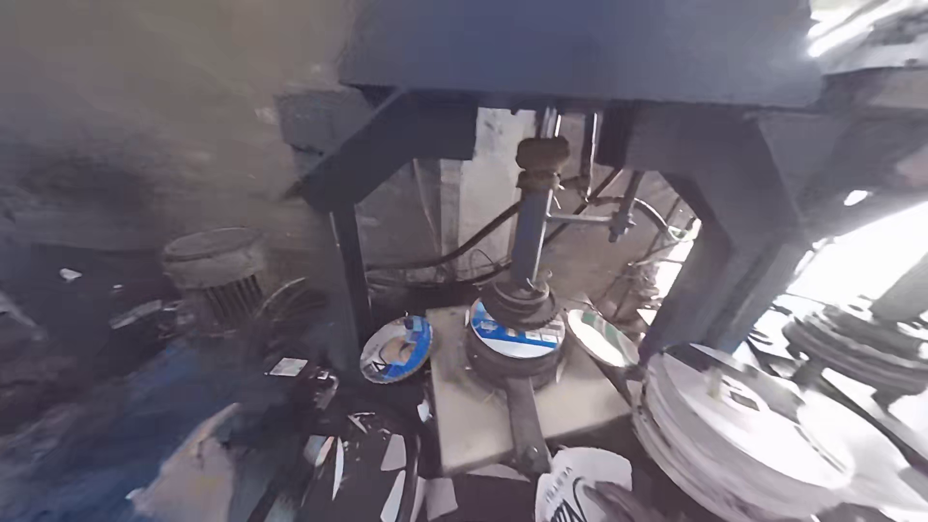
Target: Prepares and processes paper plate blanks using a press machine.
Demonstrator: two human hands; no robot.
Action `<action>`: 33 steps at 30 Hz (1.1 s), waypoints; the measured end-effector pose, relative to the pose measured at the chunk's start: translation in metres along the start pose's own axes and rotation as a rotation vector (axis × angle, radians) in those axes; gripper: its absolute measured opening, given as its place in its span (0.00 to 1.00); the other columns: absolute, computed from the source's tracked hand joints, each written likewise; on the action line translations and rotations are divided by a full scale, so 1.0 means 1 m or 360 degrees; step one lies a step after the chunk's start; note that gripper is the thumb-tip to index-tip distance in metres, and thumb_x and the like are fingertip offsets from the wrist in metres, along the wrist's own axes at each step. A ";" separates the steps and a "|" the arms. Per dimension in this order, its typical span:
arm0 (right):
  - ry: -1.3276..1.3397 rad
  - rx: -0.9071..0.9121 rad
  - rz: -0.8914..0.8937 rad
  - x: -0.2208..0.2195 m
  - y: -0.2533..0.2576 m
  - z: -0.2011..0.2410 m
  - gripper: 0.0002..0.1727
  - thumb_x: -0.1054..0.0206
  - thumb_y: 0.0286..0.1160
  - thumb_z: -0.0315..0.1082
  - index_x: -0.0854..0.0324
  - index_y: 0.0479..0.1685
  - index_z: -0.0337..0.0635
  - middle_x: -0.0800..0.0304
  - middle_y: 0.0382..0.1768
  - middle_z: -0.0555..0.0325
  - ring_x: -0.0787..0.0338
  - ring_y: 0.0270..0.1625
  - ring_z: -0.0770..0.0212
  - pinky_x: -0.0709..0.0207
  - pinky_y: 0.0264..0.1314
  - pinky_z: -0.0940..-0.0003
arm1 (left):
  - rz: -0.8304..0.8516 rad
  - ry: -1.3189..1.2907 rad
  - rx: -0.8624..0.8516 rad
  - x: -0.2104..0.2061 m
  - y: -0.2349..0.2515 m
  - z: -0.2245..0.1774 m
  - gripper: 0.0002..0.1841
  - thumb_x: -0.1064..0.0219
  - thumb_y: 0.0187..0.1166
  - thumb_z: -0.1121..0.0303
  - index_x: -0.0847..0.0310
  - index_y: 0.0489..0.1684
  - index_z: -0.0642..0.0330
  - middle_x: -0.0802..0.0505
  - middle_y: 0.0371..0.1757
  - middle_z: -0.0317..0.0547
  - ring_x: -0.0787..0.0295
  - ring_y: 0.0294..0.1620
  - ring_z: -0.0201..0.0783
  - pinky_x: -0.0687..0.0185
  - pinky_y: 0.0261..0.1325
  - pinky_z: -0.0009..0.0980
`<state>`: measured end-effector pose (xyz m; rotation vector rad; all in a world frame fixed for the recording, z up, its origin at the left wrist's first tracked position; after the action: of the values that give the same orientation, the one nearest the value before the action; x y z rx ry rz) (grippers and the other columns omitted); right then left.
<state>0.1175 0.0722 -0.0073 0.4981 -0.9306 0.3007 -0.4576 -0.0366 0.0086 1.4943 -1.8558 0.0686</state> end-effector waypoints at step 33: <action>-0.0093 -0.0107 -0.0073 0.002 -0.006 0.002 0.20 0.37 0.80 0.33 0.13 0.68 0.43 0.15 0.71 0.40 0.19 0.72 0.29 0.34 0.67 0.23 | -0.0015 -0.0502 -0.0370 0.002 -0.001 -0.009 0.22 0.57 0.88 0.73 0.21 0.66 0.78 0.12 0.62 0.77 0.15 0.63 0.69 0.27 0.71 0.59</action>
<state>0.1195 0.0662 -0.0065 0.4677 -0.9816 0.2138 -0.4525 -0.0337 0.0162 1.4111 -2.0209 -0.3958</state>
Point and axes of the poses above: each hand's wrist, its own y-axis towards the middle knuckle, its own x-axis out of the back of the hand, z = x × y, the point moved 10 cm from there along y, towards the middle knuckle
